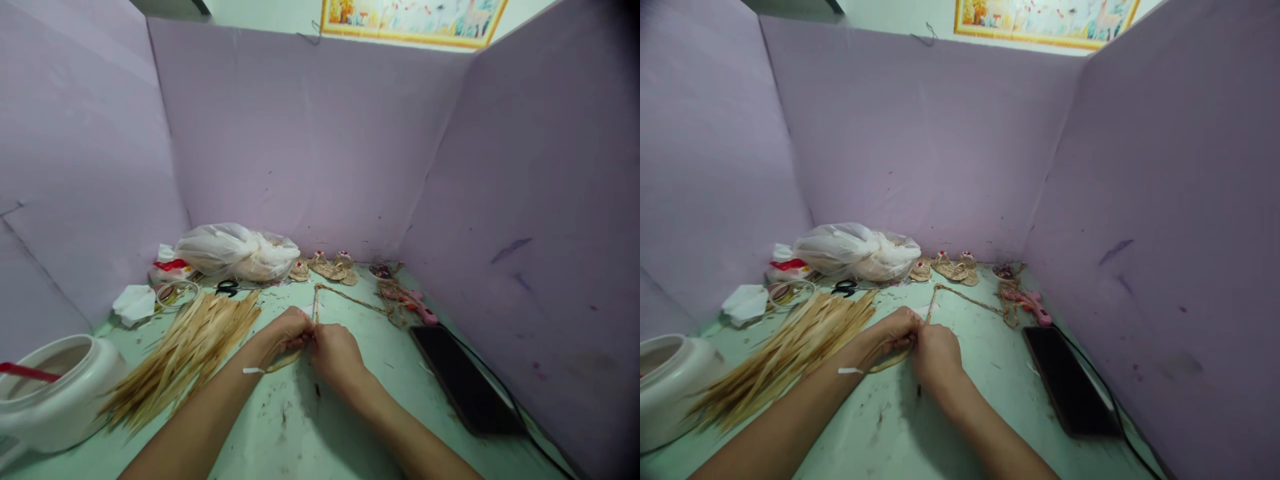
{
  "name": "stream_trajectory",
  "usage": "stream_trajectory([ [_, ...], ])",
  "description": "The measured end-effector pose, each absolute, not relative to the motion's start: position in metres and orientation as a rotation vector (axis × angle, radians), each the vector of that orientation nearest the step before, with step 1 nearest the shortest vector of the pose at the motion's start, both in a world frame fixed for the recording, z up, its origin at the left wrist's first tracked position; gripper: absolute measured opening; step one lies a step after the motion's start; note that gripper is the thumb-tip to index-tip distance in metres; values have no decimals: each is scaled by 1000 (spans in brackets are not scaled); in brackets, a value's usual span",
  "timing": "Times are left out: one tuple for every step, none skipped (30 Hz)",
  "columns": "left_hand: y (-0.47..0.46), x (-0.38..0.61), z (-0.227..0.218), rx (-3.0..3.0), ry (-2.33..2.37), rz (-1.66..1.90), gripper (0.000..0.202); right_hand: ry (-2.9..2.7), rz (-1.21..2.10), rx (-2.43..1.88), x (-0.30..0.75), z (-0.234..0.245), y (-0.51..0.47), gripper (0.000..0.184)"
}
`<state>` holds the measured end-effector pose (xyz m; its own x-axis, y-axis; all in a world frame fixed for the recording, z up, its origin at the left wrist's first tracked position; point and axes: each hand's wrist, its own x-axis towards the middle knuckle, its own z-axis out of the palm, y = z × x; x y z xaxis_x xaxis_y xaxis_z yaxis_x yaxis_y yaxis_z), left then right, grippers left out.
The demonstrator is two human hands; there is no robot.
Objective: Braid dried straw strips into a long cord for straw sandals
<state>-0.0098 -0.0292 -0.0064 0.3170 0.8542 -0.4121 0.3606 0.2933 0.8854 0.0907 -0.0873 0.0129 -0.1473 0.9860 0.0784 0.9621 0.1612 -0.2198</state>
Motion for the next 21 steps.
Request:
stream_trajectory([
  [-29, -11, -6, 1309, 1294, 478, 13, -2247, 200, -1888, 94, 13, -84, 23],
  [-29, -11, -5, 1324, 1309, 472, 13, -2253, 253, -1869, 99, 13, -80, 19],
  [-29, -12, -5, 1335, 1307, 466, 13, -2232, 327, -1852, 106, 13, -74, 17],
  [-29, -12, -4, 1337, 1293, 465, 13, -2177, 425, -1833, 113, 12, -67, 17],
  [-29, -13, -4, 1329, 1268, 475, 12, -2064, 531, -1821, 120, 12, -60, 19],
  [-28, -13, -4, 1318, 1240, 488, 11, -1890, 619, -1799, 126, 11, -53, 19],
  [-28, -13, -4, 1305, 1217, 496, 10, -1716, 743, -1755, 130, 10, -48, 18],
  [-28, -13, -5, 1293, 1205, 498, 9, -1557, 930, -1708, 133, 9, -45, 15],
  [-27, -13, -5, 1289, 1197, 499, 9, -1415, 1152, -1638, 133, 7, -43, 12],
  [-27, -13, -6, 1293, 1191, 500, 9, -1300, 1381, -1552, 131, 5, -42, 10],
  [-27, -13, -7, 1301, 1189, 498, 10, -1212, 1587, -1462, 128, 3, -43, 10],
  [-27, -12, -7, 1314, 1195, 494, 10, -1155, 1735, -1383, 125, 1, -44, 10],
  [-27, -12, -7, 1328, 1201, 490, 10, -1129, 1816, -1333, 121, -1, -46, 10],
  [-27, -11, -6, 1339, 1211, 485, 9, -1127, 1833, -1321, 118, -3, -47, 11],
  [-28, -10, -6, 1348, 1225, 477, 9, -1137, 1814, -1337, 116, -4, -47, 12],
  [-29, -10, -5, 1357, 1244, 463, 9, -1156, 1779, -1364, 115, -6, -47, 13],
  [-29, -10, -4, 1372, 1264, 446, 10, -1185, 1743, -1392, 115, -8, -47, 15],
  [-29, -9, -4, 1392, 1284, 429, 11, -1224, 1711, -1417, 115, -9, -45, 16],
  [-28, -10, -4, 1416, 1301, 411, 11, -1271, 1677, -1439, 116, -11, -44, 17],
  [-27, -10, -5, 1442, 1312, 392, 11, -1323, 1633, -1462, 117, -13, -43, 17],
  [-25, -11, -7, 1471, 1321, 373, 10, -1375, 1579, -1490, 118, -15, -41, 17],
])
